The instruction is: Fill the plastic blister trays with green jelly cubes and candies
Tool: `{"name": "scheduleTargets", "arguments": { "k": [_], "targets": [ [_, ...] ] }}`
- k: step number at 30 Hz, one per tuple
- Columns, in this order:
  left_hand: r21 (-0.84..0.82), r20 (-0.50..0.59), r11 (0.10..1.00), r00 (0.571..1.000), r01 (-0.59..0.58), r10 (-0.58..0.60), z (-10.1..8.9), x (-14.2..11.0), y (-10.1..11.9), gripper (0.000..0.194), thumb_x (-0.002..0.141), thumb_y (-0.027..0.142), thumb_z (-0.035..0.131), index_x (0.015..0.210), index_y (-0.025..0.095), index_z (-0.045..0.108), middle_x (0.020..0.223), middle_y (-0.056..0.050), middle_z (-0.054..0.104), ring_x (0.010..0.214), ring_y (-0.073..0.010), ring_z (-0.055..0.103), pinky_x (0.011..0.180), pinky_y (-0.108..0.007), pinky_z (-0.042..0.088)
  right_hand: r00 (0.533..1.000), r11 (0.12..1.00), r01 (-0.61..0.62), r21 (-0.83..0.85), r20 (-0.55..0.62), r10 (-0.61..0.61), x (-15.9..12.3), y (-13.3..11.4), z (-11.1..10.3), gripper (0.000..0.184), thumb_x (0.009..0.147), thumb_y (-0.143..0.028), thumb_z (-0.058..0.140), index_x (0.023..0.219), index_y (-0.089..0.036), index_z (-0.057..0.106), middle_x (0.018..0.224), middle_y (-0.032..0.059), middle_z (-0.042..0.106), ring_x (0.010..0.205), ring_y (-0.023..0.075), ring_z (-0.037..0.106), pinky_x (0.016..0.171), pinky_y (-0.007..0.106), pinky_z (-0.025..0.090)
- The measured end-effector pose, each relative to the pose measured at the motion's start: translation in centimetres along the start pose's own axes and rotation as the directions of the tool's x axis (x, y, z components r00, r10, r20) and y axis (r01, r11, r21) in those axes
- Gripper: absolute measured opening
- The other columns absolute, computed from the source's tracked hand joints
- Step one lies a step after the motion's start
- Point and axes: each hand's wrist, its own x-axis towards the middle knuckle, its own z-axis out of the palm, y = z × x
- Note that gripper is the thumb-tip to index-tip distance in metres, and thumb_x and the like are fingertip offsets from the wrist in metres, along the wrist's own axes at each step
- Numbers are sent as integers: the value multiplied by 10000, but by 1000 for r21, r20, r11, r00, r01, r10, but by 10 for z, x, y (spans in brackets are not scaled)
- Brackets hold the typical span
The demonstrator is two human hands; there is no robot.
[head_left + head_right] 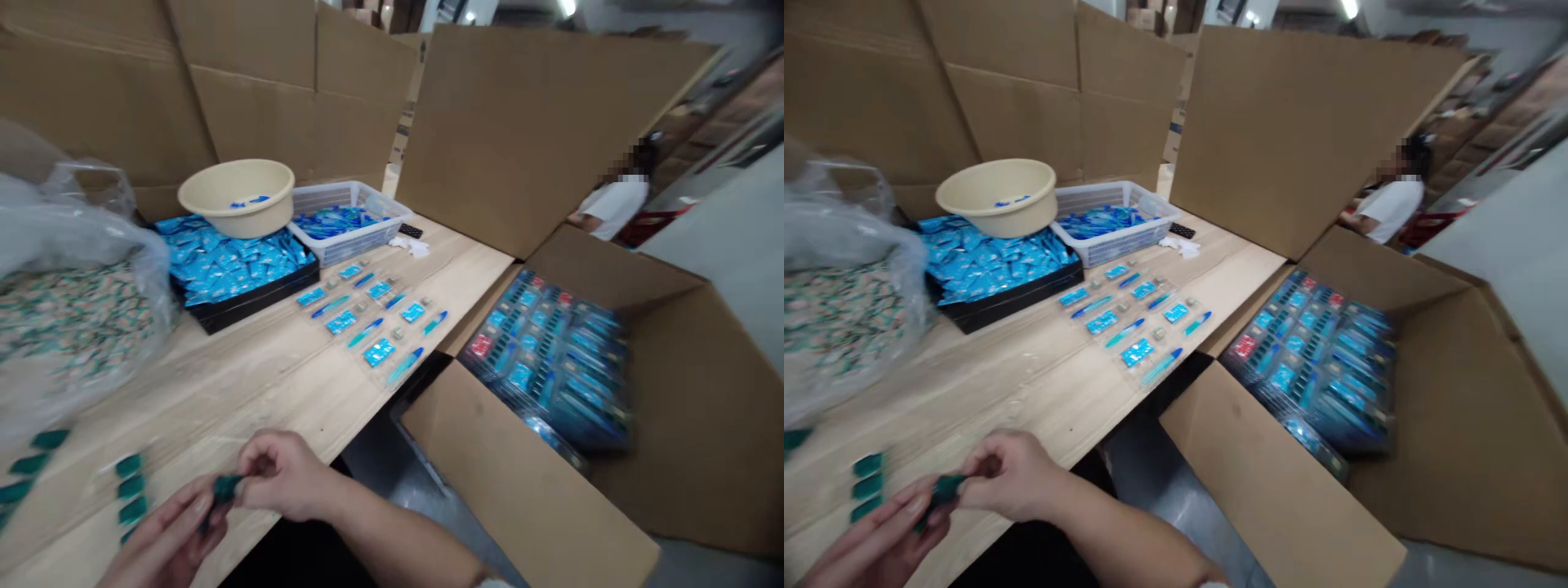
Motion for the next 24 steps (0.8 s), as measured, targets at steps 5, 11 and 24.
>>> {"name": "scheduleTargets", "arguments": {
  "k": [5, 11, 24],
  "targets": [
    [42, 115, 962, 958, -268, 262, 13, -5, 5, 286, 528, 343, 721, 581, 126, 544, 503, 31, 478, 466, -52, 390, 424, -165, 322, 977, 975, 165, -147, -110, -182, 4, 7, 8, 89, 589, -147, 573, 628, -174, 497, 650, -31, 469, 599, 87, 452, 552, 212, 366],
    [74, 104, 934, 934, -350, 342, 3, 8, 4, 278, 637, 363, 639, 612, 137, 479, 492, 48, 444, 442, -46, 353, 437, -184, 263, 992, 992, 114, -46, -53, -116, 13, 6, 15, 74, 653, -226, 571, 682, -173, 528, 696, -8, 504, 638, 110, 500, 631, 254, 407],
    [-123, 228, 982, 959, -141, 166, -9, 9, -1, 286, 618, 335, 676, 703, 117, 510, 544, 32, 466, 473, -41, 380, 447, -186, 239, 872, 732, 306, -609, -130, -472, 14, 20, 25, 39, 724, -193, 494, 708, -169, 519, 697, 24, 512, 652, 143, 514, 573, 270, 442]
  ]
}}
